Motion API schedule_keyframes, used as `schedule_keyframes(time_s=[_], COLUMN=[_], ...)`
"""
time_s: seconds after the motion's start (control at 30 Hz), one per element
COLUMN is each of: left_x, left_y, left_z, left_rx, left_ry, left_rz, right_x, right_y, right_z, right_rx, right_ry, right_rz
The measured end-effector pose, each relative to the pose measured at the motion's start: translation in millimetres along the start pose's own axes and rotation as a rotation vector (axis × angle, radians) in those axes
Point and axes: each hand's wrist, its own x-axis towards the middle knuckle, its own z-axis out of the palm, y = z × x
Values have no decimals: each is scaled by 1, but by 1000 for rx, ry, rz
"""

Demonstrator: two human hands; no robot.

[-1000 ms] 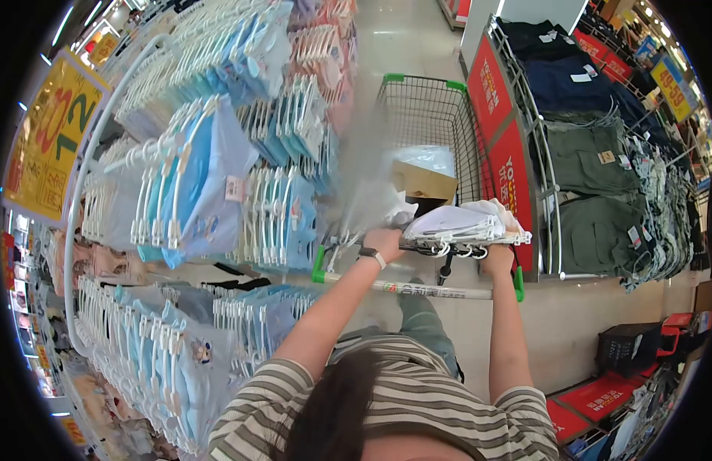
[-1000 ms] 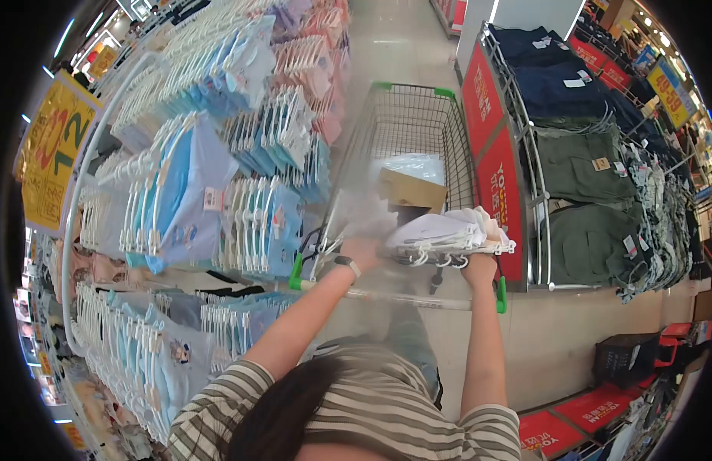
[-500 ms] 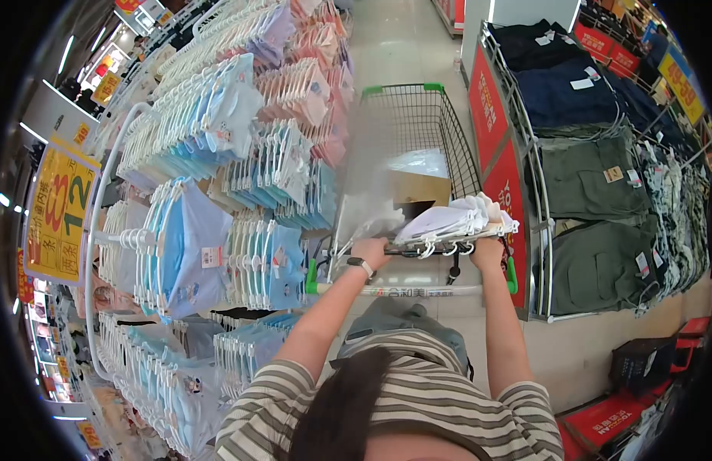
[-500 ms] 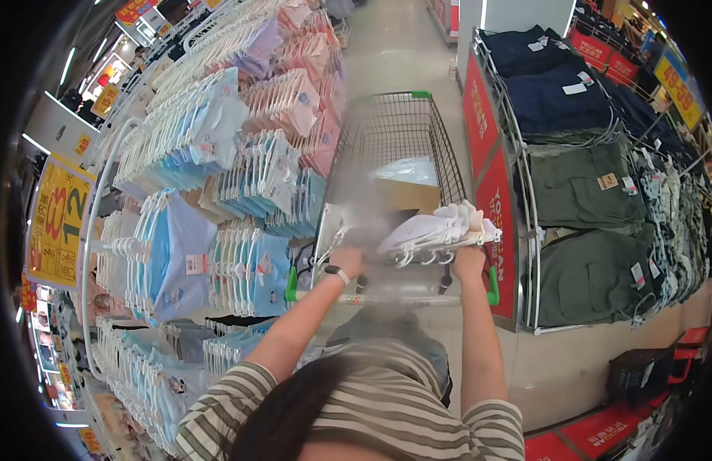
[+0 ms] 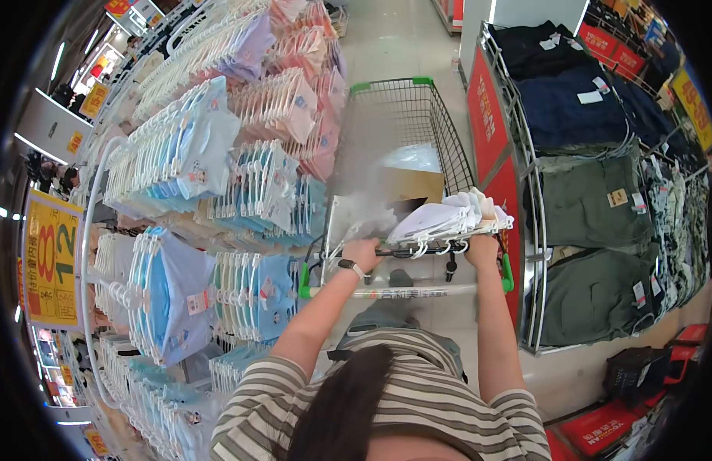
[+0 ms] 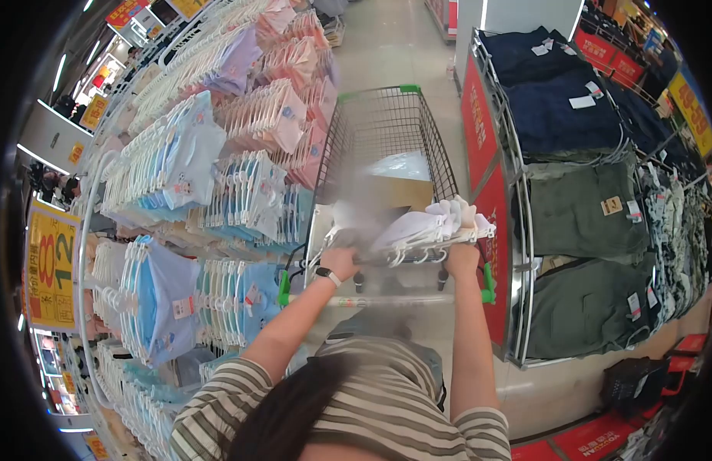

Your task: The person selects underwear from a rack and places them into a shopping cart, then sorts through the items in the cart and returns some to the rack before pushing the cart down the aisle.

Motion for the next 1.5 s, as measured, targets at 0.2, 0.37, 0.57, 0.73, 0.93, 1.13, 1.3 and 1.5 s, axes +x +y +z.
schedule_keyframes(time_s=[0.2,0.37,0.57,0.73,0.93,1.13,1.3,1.5], left_x=[58,110,172,216,275,331,383,432], left_y=[-15,-28,-50,-65,-90,-101,-108,-106], left_z=[-9,-23,-37,-52,-50,-58,-59,-70], left_rx=[-6,-23,-55,-63,-33,-55,-12,-22], left_ry=[-15,-33,-40,-38,-113,-124,-49,-98], left_rz=[-24,-30,-48,-39,-47,-57,-59,-68], right_x=[61,117,180,225,275,339,394,449], right_y=[-2,-4,-5,-18,-24,-18,-13,-4], right_z=[-14,-20,-19,-39,-42,-45,-53,-69], right_rx=[17,-21,-17,-51,-67,-96,-33,-7], right_ry=[-26,-47,6,-126,-14,-89,23,-122], right_rz=[-18,3,6,29,14,31,18,9])
